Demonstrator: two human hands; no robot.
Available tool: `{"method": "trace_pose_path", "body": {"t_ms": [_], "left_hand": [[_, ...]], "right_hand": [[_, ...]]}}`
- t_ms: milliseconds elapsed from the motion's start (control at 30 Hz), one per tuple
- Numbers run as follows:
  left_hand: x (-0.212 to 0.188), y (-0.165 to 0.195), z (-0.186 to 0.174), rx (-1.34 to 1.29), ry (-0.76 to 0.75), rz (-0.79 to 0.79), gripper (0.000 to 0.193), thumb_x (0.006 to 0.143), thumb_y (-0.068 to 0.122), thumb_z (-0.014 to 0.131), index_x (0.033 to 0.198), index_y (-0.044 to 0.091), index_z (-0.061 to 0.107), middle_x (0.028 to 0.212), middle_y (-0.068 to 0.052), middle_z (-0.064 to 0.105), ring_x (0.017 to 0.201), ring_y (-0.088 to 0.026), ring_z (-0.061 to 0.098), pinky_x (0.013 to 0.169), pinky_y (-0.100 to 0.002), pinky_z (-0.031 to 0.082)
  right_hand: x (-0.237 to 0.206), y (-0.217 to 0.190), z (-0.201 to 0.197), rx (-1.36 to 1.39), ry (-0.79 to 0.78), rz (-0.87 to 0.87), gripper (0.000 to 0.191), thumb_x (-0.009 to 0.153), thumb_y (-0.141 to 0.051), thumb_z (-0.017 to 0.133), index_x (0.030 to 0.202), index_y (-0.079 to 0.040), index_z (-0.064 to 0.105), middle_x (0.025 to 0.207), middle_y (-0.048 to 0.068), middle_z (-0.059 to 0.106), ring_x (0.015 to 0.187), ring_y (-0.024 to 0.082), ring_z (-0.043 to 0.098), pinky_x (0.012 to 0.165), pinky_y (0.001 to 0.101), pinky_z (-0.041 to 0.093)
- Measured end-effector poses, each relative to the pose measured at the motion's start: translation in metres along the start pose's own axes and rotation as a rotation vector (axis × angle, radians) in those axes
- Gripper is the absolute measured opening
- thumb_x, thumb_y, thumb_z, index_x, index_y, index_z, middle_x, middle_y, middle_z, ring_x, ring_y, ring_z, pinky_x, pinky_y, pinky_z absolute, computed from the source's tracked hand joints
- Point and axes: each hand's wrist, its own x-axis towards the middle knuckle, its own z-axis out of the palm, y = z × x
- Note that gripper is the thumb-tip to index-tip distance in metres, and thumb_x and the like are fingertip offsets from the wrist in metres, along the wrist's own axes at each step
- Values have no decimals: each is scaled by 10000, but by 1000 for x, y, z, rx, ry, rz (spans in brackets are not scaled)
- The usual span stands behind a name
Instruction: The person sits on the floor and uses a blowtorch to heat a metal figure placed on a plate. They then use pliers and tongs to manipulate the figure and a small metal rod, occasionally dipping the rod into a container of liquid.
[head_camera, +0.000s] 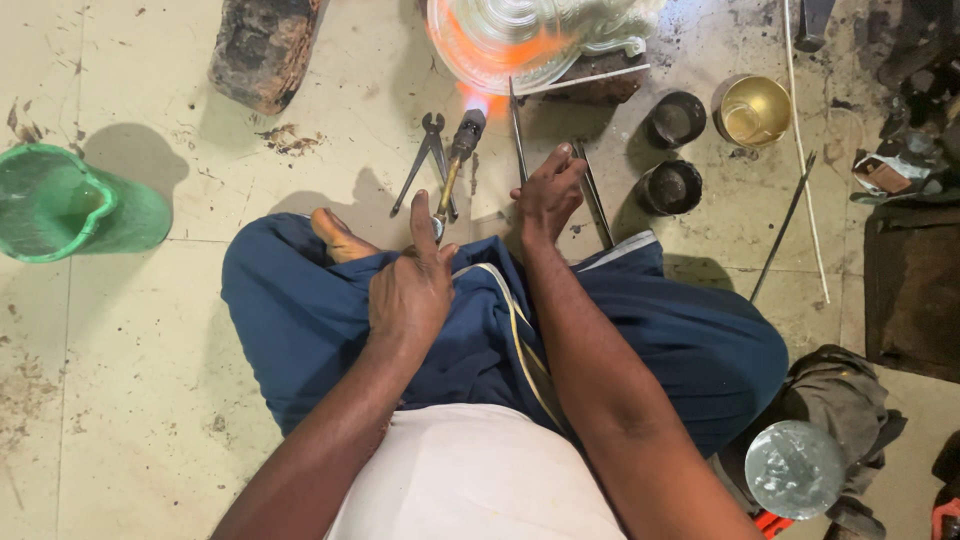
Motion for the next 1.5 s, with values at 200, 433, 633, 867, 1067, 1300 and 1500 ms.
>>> {"method": "trace_pose_path", "body": {"t_ms": [200, 433, 633, 867, 1067, 1300, 1500], "left_hand": [[1, -8, -6, 1, -8, 5, 780, 1025, 296, 604, 1577, -12, 148, 621, -154, 688, 475, -354, 666, 438, -476, 517], [0, -13, -7, -50, -30, 3, 807, 1020, 293, 603, 1584, -18, 117, 581, -138, 675, 459, -354, 657, 431, -486, 508], [-5, -18, -5, 9, 7, -3, 775, 1022, 314, 609, 1581, 2, 171, 582, -155, 668, 461, -373, 648, 432, -498, 502], [-8, -19, -1, -30, 48, 19, 770, 1020, 308, 613, 1582, -12, 194, 579, -151, 658, 456, -368, 644, 435, -496, 505], [-10, -22, 1, -4, 29, 19, 764, 1034, 302, 606, 1580, -23, 183, 557, -141, 652, 444, -351, 644, 430, -481, 510], [-10, -27, -1, -35, 10, -15, 781, 1020, 309, 611, 1580, -12, 173, 559, -148, 649, 455, -377, 644, 437, -497, 508], [-7, -47, -13, 1, -2, -32, 780, 1025, 331, 602, 1586, 9, 166, 545, -161, 648, 470, -392, 645, 453, -506, 514]], "right_hand": [[-7, -5, 7, 0, 1, -3, 547, 1050, -459, 356, 1044, 63, 519, 746, 177, 637, 527, 275, 716, 460, 341, 574], [-10, -6, 9, 5, 14, -19, 536, 1049, -451, 369, 1026, 62, 521, 771, 183, 630, 558, 280, 718, 458, 337, 584], [-14, -3, 12, 5, 6, 1, 540, 1051, -452, 369, 1016, 66, 522, 773, 185, 634, 562, 280, 713, 462, 334, 580], [-15, 3, 11, 17, 7, -8, 545, 1048, -459, 363, 1022, 66, 508, 787, 174, 642, 577, 264, 718, 453, 322, 584], [-16, 6, 12, 7, -3, -5, 541, 1050, -457, 354, 1019, 61, 509, 789, 167, 622, 562, 262, 715, 458, 321, 583], [-19, 7, 16, 4, 5, 0, 546, 1048, -460, 357, 1014, 63, 513, 785, 170, 628, 561, 262, 712, 461, 326, 581], [-31, 2, 37, 12, 9, -4, 540, 1048, -455, 366, 1017, 62, 519, 785, 175, 632, 567, 263, 713, 461, 327, 584]]}}
